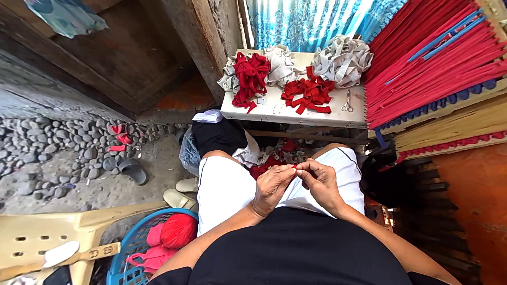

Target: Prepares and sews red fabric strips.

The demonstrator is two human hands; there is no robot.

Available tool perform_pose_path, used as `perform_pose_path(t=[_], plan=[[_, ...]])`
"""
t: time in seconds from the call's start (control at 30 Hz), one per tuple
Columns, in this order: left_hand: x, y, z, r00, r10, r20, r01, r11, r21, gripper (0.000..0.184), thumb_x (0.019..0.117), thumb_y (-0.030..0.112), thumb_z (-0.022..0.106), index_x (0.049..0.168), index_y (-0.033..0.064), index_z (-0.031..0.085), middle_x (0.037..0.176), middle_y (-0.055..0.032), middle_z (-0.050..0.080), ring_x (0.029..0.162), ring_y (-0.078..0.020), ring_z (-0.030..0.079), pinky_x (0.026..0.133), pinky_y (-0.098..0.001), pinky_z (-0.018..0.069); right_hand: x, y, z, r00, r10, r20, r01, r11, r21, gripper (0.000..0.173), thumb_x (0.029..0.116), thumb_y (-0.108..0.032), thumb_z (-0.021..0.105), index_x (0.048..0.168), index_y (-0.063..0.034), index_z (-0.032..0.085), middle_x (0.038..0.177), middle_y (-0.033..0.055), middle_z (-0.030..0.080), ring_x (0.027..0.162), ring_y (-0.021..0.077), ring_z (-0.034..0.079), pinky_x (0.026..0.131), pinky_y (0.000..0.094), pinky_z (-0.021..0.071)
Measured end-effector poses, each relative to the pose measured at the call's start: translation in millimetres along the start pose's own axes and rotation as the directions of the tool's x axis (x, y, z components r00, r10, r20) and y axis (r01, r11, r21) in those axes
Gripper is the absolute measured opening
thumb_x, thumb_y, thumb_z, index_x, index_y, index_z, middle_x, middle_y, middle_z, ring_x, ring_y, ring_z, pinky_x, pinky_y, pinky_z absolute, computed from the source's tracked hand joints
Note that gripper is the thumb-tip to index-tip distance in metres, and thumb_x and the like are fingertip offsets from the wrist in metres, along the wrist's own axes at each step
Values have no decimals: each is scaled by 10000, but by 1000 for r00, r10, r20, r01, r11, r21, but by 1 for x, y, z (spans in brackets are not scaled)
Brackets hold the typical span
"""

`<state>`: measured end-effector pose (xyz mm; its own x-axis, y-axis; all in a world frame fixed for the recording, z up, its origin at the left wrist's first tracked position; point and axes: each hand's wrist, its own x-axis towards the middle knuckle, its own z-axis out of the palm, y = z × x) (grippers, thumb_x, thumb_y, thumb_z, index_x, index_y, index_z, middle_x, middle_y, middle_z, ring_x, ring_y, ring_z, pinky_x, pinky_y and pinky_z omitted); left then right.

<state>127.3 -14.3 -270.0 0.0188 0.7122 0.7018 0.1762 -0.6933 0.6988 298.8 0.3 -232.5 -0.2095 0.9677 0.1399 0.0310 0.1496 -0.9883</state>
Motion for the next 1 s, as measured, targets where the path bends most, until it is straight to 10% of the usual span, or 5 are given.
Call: perform_pose_path(t=[0.5,0.8,1.0], plan=[[10,13,4,875,-480,-68,442,848,-293,127,895,-33,732,1020,-26,754,999,-102,743,900,-162,719,836,-327,622,13,-13,-18,991,46,123,-9,957,-289,60,939,-40,683,918,-34,739,812,29,640,685,68,594,620,215,515],[17,16,1,601,-787,138,692,426,-582,83,947,-26,667,1011,-43,718,917,-124,724,807,-153,704,781,-325,611,15,-13,-23,979,121,162,-72,958,-278,60,937,-25,682,907,-29,734,833,33,659,663,65,586,601,217,500],[21,19,-1,541,-813,217,709,302,-637,93,977,-29,620,993,-54,709,888,-116,731,789,-150,716,787,-329,621,15,-9,-26,967,176,186,-137,969,-208,62,942,-34,681,916,-33,738,821,21,663,625,53,558,565,210,472]])
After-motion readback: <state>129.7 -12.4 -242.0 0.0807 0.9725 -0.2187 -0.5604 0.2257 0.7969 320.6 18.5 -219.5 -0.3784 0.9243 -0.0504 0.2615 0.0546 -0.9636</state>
